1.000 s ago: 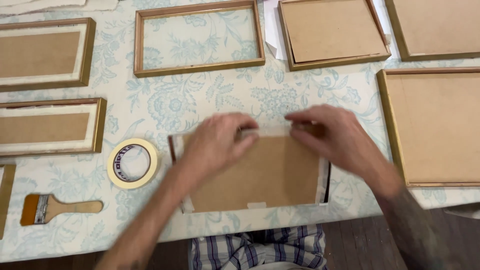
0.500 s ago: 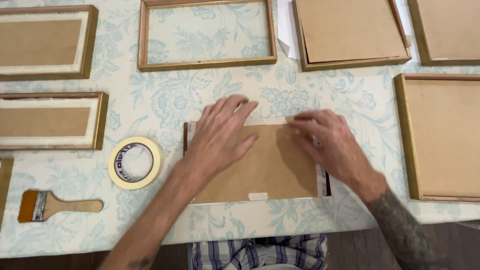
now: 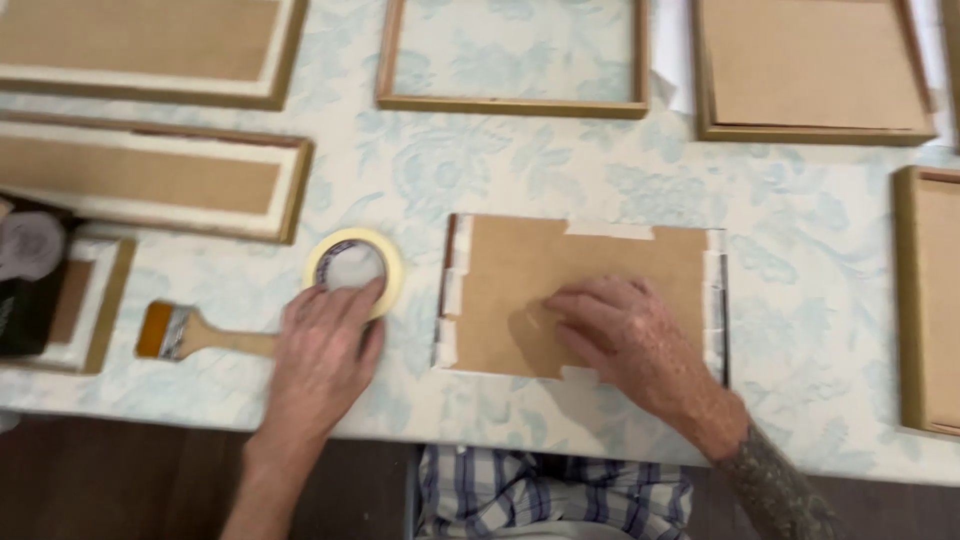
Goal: Applying small pieces of masking tape to the back of a picture frame to secure the backing board.
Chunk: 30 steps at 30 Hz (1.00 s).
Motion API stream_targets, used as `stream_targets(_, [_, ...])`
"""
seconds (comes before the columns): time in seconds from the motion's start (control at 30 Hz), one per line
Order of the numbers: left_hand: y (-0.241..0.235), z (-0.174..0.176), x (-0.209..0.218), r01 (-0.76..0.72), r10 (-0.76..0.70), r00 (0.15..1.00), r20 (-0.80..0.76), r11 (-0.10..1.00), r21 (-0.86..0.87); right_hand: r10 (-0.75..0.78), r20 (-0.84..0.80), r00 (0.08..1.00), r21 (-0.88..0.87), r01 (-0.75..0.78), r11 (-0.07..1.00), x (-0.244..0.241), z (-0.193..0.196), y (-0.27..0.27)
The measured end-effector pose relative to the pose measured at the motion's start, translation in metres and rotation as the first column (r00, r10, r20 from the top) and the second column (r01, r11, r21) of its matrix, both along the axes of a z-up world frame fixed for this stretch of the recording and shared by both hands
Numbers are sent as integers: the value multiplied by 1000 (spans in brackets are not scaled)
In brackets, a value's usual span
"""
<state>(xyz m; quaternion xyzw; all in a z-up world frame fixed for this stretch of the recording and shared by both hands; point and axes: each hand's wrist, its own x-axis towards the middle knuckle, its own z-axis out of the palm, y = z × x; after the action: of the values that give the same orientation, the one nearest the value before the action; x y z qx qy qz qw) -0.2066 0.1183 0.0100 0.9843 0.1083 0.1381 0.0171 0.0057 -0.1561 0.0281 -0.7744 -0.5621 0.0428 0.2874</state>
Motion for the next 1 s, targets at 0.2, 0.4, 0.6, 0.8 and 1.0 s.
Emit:
stream_targets(0.2, [-12, 27, 0, 64, -1, 978, 210, 955, -290, 18, -200, 980, 24, -14, 1000, 9, 21, 29])
stream_targets(0.4, [-39, 16, -10, 96, 15, 980, 200, 839, -535, 36, -530, 847, -20, -54, 998, -10, 38, 54])
stream_targets(0.6, [-66, 16, -20, 203, -27, 943, 331, 836, -510, 137, -668, 732, 198, -3, 980, -43, 45, 63])
stream_targets(0.8, [-73, 45, -13, 225, -68, 936, 345, 870, -440, 188, -673, 716, 337, 71, 939, -50, 41, 66])
stream_targets(1.0, [-74, 75, -2, 188, -78, 966, 245, 865, -466, 89, -776, 624, 215, 129, 968, -58, 54, 64])
